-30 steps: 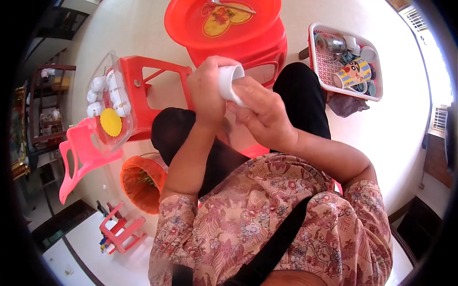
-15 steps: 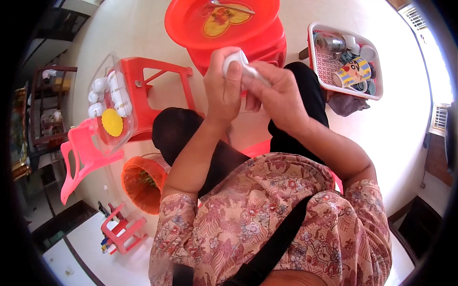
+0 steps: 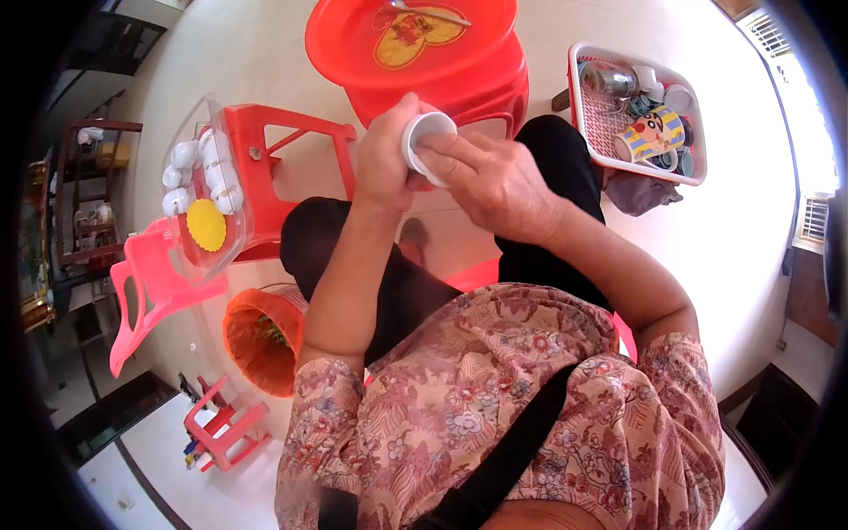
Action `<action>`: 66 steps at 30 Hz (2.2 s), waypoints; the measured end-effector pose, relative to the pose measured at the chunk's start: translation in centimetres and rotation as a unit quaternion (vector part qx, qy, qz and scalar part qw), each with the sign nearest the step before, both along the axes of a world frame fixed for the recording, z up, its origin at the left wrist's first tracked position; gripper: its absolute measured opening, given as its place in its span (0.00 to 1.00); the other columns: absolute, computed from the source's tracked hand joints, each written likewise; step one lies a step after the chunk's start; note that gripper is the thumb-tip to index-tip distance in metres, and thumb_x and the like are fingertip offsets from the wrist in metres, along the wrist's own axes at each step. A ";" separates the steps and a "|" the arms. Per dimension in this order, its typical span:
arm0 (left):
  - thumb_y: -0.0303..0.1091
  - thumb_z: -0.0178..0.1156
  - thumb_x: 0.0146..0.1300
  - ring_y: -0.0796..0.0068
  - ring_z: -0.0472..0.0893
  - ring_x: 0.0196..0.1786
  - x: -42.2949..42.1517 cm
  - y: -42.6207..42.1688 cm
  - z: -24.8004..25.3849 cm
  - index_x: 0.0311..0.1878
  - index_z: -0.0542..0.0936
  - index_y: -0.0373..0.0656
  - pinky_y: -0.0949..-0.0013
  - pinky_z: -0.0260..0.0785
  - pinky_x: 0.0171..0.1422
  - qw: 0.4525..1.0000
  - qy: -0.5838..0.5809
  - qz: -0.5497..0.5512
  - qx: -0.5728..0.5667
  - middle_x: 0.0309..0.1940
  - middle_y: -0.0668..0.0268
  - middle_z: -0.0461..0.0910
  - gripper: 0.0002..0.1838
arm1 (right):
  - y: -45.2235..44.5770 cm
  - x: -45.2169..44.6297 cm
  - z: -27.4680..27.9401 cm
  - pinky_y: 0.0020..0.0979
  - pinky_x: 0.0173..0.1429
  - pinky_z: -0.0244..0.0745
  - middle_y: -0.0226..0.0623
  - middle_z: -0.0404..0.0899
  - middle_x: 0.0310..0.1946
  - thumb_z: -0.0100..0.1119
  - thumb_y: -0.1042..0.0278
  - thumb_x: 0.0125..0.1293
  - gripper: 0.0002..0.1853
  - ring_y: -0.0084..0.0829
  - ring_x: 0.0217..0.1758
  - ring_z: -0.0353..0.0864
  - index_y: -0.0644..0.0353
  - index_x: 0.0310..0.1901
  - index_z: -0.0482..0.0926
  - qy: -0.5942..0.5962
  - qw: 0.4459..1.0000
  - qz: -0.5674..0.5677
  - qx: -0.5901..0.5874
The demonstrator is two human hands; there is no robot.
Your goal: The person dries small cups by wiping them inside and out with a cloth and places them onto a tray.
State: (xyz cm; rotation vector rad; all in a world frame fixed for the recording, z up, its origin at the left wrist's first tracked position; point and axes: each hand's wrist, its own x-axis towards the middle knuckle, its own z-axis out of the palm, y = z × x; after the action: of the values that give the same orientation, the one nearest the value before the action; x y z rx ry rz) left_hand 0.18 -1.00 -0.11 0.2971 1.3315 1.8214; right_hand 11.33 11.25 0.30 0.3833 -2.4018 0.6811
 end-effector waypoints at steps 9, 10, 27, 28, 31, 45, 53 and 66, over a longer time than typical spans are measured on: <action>0.49 0.36 0.66 0.69 0.77 0.30 2.2 0.6 2.0 0.39 0.77 0.35 0.68 0.69 0.36 0.806 0.558 0.186 -0.072 0.27 0.59 0.78 0.27 | -1.1 1.6 4.1 0.24 0.31 0.72 0.42 0.78 0.26 0.51 0.63 0.66 0.19 0.28 0.27 0.78 0.70 0.51 0.70 -0.279 0.553 0.189 -0.762; 0.49 0.36 0.66 0.68 0.77 0.31 2.2 0.7 2.1 0.39 0.77 0.35 0.68 0.69 0.37 0.790 0.577 0.200 -0.050 0.28 0.59 0.78 0.27 | -1.2 1.8 4.7 0.24 0.31 0.72 0.42 0.78 0.26 0.51 0.63 0.66 0.19 0.28 0.26 0.78 0.70 0.52 0.70 -0.281 0.583 0.181 -0.741; 0.45 0.46 0.69 0.73 0.73 0.29 1.5 0.2 0.9 0.43 0.74 0.38 0.68 0.67 0.38 0.961 0.269 0.065 0.018 0.28 0.63 0.74 0.18 | -1.8 0.8 1.8 0.25 0.30 0.70 0.37 0.76 0.33 0.53 0.75 0.64 0.07 0.24 0.28 0.77 0.67 0.41 0.75 -0.186 0.922 -0.056 -0.335; 0.45 0.48 0.67 0.70 0.73 0.31 1.8 0.2 1.3 0.45 0.73 0.37 0.66 0.67 0.39 0.923 0.364 0.128 -0.004 0.31 0.61 0.73 0.18 | -1.7 0.6 2.0 0.25 0.31 0.71 0.35 0.77 0.33 0.53 0.74 0.64 0.07 0.23 0.30 0.77 0.67 0.42 0.76 -0.205 0.878 -0.048 -0.430; 0.39 0.54 0.62 0.55 0.75 0.41 3.1 0.8 1.3 0.53 0.69 0.36 0.61 0.68 0.44 0.778 0.582 0.235 -0.020 0.43 0.51 0.70 0.20 | -1.4 0.6 2.9 0.21 0.35 0.72 0.32 0.77 0.32 0.53 0.71 0.66 0.11 0.19 0.34 0.77 0.67 0.46 0.76 -0.209 0.736 -0.012 -0.643; 0.52 0.42 0.69 0.83 0.68 0.14 1.2 -0.8 2.4 0.35 0.78 0.43 0.81 0.54 0.14 0.999 0.005 0.034 0.024 0.20 0.69 0.75 0.23 | 1.2 -0.4 2.9 0.34 0.32 0.76 0.32 0.78 0.44 0.58 0.75 0.48 0.19 0.35 0.34 0.79 0.59 0.46 0.77 -0.038 0.996 0.043 0.064; 0.52 0.41 0.69 0.78 0.75 0.23 1.6 0.3 2.3 0.36 0.79 0.40 0.77 0.65 0.21 0.995 -0.051 0.083 0.021 0.25 0.66 0.78 0.25 | -1.6 1.1 2.8 0.36 0.37 0.77 0.40 0.77 0.42 0.57 0.76 0.50 0.19 0.42 0.38 0.80 0.64 0.47 0.75 -0.079 0.981 0.020 -0.175; 0.54 0.38 0.70 0.81 0.72 0.22 -0.8 -1.4 0.9 0.39 0.78 0.38 0.78 0.59 0.19 0.970 -0.175 -0.140 0.089 0.28 0.65 0.78 0.28 | 1.8 -0.3 1.1 0.32 0.25 0.74 0.31 0.74 0.29 0.58 0.72 0.47 0.12 0.32 0.27 0.77 0.55 0.37 0.77 0.022 0.998 0.039 0.045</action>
State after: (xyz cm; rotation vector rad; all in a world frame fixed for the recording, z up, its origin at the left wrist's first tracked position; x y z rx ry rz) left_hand -0.58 -2.42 0.77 0.2318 0.8380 1.6614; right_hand 11.02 13.06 1.36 0.5262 -2.3918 0.5928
